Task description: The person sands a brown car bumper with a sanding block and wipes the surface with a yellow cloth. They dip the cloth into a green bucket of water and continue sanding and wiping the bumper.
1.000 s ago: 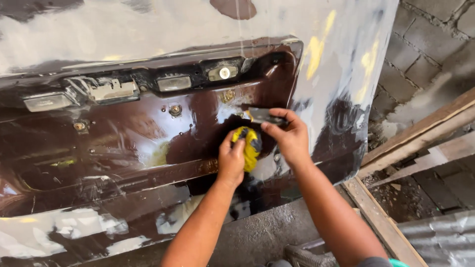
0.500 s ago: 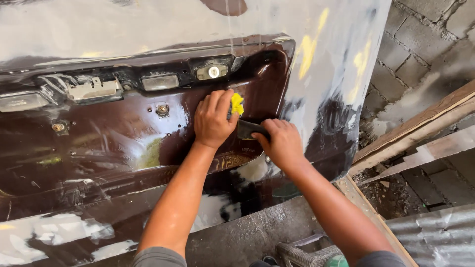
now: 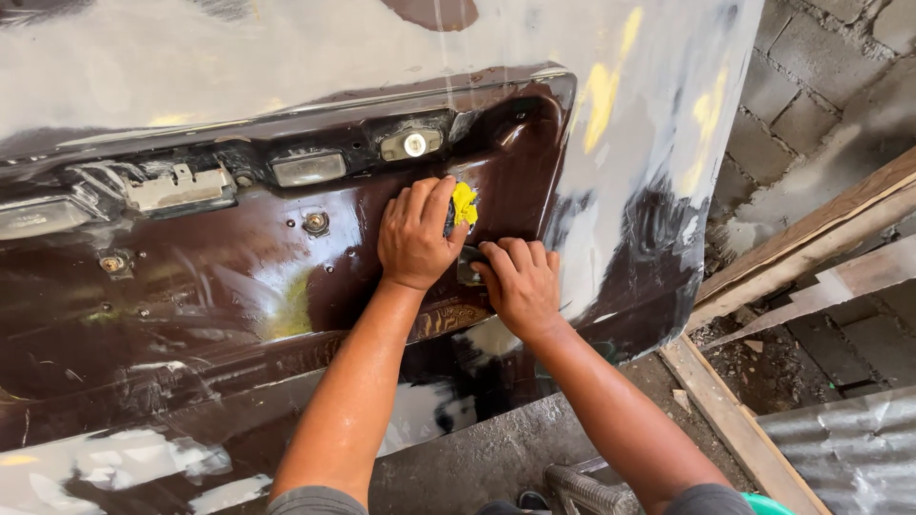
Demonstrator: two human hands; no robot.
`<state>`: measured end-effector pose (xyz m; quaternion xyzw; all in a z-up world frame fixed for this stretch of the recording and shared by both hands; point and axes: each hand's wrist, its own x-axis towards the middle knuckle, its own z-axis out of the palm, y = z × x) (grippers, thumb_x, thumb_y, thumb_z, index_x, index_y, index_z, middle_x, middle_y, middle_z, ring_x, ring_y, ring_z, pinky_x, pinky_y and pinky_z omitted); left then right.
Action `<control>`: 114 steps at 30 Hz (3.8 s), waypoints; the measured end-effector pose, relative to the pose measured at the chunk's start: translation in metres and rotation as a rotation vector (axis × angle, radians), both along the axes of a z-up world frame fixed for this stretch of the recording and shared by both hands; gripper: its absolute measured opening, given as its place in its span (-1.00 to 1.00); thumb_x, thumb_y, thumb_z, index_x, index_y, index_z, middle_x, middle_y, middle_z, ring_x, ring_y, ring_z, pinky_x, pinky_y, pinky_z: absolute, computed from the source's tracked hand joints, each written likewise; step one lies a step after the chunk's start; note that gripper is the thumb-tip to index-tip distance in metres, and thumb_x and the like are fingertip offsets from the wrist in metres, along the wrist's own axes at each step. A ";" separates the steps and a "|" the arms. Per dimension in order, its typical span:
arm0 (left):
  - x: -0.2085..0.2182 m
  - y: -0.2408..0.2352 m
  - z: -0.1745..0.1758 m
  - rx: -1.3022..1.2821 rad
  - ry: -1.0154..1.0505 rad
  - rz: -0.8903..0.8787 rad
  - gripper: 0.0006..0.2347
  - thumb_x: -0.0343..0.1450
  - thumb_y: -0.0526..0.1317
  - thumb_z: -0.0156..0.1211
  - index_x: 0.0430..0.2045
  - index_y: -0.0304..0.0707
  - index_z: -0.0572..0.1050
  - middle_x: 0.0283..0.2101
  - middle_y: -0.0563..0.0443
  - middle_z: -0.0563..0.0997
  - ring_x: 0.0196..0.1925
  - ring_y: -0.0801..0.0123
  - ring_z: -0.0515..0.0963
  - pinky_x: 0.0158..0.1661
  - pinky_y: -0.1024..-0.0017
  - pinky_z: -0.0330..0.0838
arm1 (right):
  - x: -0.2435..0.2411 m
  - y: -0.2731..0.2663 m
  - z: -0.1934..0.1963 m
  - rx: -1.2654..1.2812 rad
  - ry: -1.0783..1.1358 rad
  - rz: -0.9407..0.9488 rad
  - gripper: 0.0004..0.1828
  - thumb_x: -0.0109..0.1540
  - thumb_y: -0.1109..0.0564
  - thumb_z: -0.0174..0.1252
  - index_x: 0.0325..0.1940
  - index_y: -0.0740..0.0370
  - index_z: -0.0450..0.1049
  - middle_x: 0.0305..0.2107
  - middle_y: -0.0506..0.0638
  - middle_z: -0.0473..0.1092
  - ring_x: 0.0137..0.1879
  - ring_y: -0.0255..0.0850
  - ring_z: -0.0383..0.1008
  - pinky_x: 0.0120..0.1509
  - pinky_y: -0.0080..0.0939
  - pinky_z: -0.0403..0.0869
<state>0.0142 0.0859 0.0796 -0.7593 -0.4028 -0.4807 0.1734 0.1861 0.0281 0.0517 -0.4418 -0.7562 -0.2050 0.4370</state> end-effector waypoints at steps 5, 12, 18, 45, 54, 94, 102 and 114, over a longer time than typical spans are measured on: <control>-0.001 0.003 -0.004 0.002 -0.009 -0.011 -0.51 0.26 -0.21 0.42 0.09 -0.28 0.43 -0.01 -0.09 0.52 -0.05 0.05 0.55 -0.03 0.15 0.43 | 0.017 0.005 -0.024 -0.056 -0.066 0.082 -0.84 0.28 0.06 0.27 -0.12 0.10 0.48 -0.32 -0.09 0.34 -0.19 -0.13 0.32 -0.09 -0.07 0.21; -0.004 -0.002 -0.003 0.008 -0.017 -0.028 -0.50 0.26 -0.21 0.42 0.10 -0.28 0.41 0.00 -0.09 0.51 -0.04 0.04 0.55 0.01 0.16 0.44 | 0.066 0.097 0.088 0.149 -0.133 0.025 -0.82 0.33 0.09 0.30 -0.17 0.13 0.41 -0.29 0.01 0.33 -0.11 0.01 0.35 -0.07 0.04 0.22; -0.004 -0.001 0.000 0.022 -0.021 -0.017 -0.50 0.25 -0.21 0.43 0.08 -0.29 0.44 -0.02 -0.10 0.52 -0.05 0.04 0.54 -0.03 0.15 0.42 | 0.068 0.072 0.001 -0.082 -0.203 0.096 -0.82 0.12 0.21 0.25 -0.32 0.09 0.37 -0.37 -0.02 0.30 -0.15 -0.01 0.36 -0.05 0.04 0.28; 0.000 -0.003 0.000 0.019 0.015 0.035 -0.51 0.26 -0.16 0.40 0.08 -0.29 0.45 -0.01 -0.08 0.53 -0.06 0.04 0.55 -0.07 0.13 0.41 | 0.073 0.070 0.035 0.033 -0.187 0.122 -0.78 0.18 0.10 0.29 -0.42 0.07 0.34 -0.41 0.00 0.28 -0.20 0.00 0.35 -0.11 0.03 0.24; 0.003 -0.001 0.001 0.043 0.030 0.082 -0.51 0.26 -0.15 0.40 0.07 -0.29 0.45 -0.02 -0.09 0.53 -0.07 0.03 0.55 -0.07 0.14 0.42 | 0.088 0.108 0.137 0.246 -0.248 0.042 -0.73 0.28 -0.01 0.34 -0.29 0.12 0.40 -0.33 0.02 0.28 -0.17 -0.01 0.33 -0.09 -0.02 0.23; 0.005 -0.001 -0.005 0.087 -0.115 0.093 -0.53 0.29 -0.19 0.36 0.09 -0.30 0.44 0.00 -0.12 0.54 -0.02 -0.01 0.55 -0.03 0.11 0.40 | 0.050 0.093 0.076 0.100 -0.272 0.144 -0.77 0.23 0.04 0.29 -0.31 0.12 0.35 -0.35 0.01 0.27 -0.18 -0.03 0.33 -0.10 0.02 0.26; 0.006 -0.003 -0.003 0.095 -0.108 0.105 -0.54 0.30 -0.21 0.34 0.09 -0.29 0.43 0.01 -0.10 0.54 0.01 0.01 0.55 -0.01 0.13 0.39 | 0.039 0.029 -0.034 -0.122 -0.271 0.162 -0.81 0.13 0.07 0.26 -0.37 0.12 0.37 -0.39 0.04 0.30 -0.21 -0.02 0.36 -0.12 0.03 0.28; 0.004 -0.004 -0.008 0.057 -0.090 0.092 -0.54 0.30 -0.19 0.34 0.09 -0.30 0.44 -0.01 -0.11 0.54 -0.05 0.02 0.54 -0.07 0.12 0.37 | 0.050 0.049 -0.055 0.024 -0.345 0.093 -0.79 0.03 0.21 0.20 -0.30 0.07 0.37 -0.34 -0.02 0.30 -0.14 -0.06 0.38 -0.04 0.02 0.31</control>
